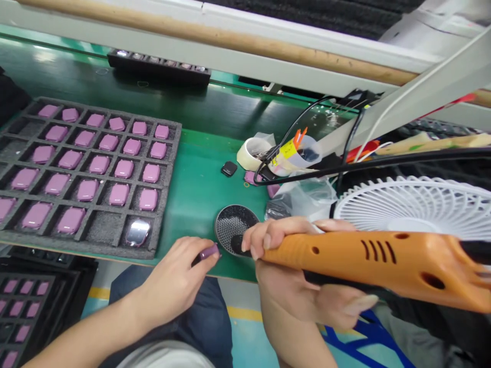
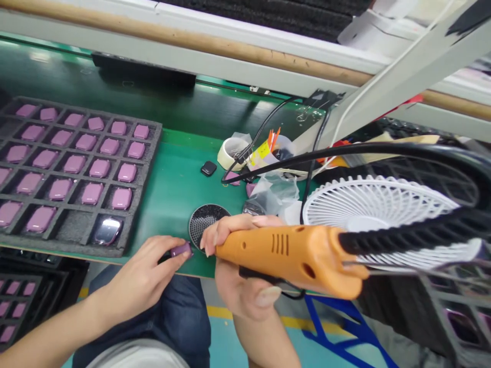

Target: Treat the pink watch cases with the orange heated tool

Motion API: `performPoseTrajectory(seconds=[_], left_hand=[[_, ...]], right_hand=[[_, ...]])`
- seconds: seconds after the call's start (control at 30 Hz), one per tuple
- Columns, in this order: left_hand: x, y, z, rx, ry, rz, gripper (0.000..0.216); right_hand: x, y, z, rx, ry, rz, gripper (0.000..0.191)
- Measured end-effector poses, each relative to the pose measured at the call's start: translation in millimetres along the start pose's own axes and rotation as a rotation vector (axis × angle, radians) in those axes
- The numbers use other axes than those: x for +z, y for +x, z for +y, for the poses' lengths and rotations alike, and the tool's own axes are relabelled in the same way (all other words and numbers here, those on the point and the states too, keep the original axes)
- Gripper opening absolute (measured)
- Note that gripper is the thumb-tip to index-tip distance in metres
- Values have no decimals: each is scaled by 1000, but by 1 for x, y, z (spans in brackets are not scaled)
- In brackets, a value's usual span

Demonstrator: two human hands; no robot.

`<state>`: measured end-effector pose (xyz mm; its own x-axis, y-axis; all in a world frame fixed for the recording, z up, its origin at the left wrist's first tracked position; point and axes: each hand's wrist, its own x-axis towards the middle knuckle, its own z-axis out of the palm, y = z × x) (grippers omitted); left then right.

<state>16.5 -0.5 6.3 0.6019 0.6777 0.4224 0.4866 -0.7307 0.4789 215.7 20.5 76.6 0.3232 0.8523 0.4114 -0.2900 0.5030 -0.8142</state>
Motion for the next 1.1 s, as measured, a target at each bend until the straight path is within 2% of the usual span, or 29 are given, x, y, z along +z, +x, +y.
performPoseTrajectory(seconds=[0.2, 0.33, 0.5, 0.67, 0.83, 1.1], left_hand=[[3, 3, -2, -29, 17, 107, 19], [7, 6, 2, -49, 9, 140, 19], [8, 5, 2, -56, 0, 136, 15], [9, 5, 2, -53, -16, 140, 14], [10, 5, 3, -66, -13, 126, 17], [9, 6, 4, -72, 2, 115, 17]], right_hand=[[11, -8, 3, 64, 20, -4, 53], [17, -9, 8, 57, 31, 2, 62], [18, -7, 11, 93, 9, -1, 54], [17, -6, 10, 91, 9, -8, 62], [12, -8, 6, 135, -31, -63, 47], [9, -9, 2, 164, -70, -79, 47]])
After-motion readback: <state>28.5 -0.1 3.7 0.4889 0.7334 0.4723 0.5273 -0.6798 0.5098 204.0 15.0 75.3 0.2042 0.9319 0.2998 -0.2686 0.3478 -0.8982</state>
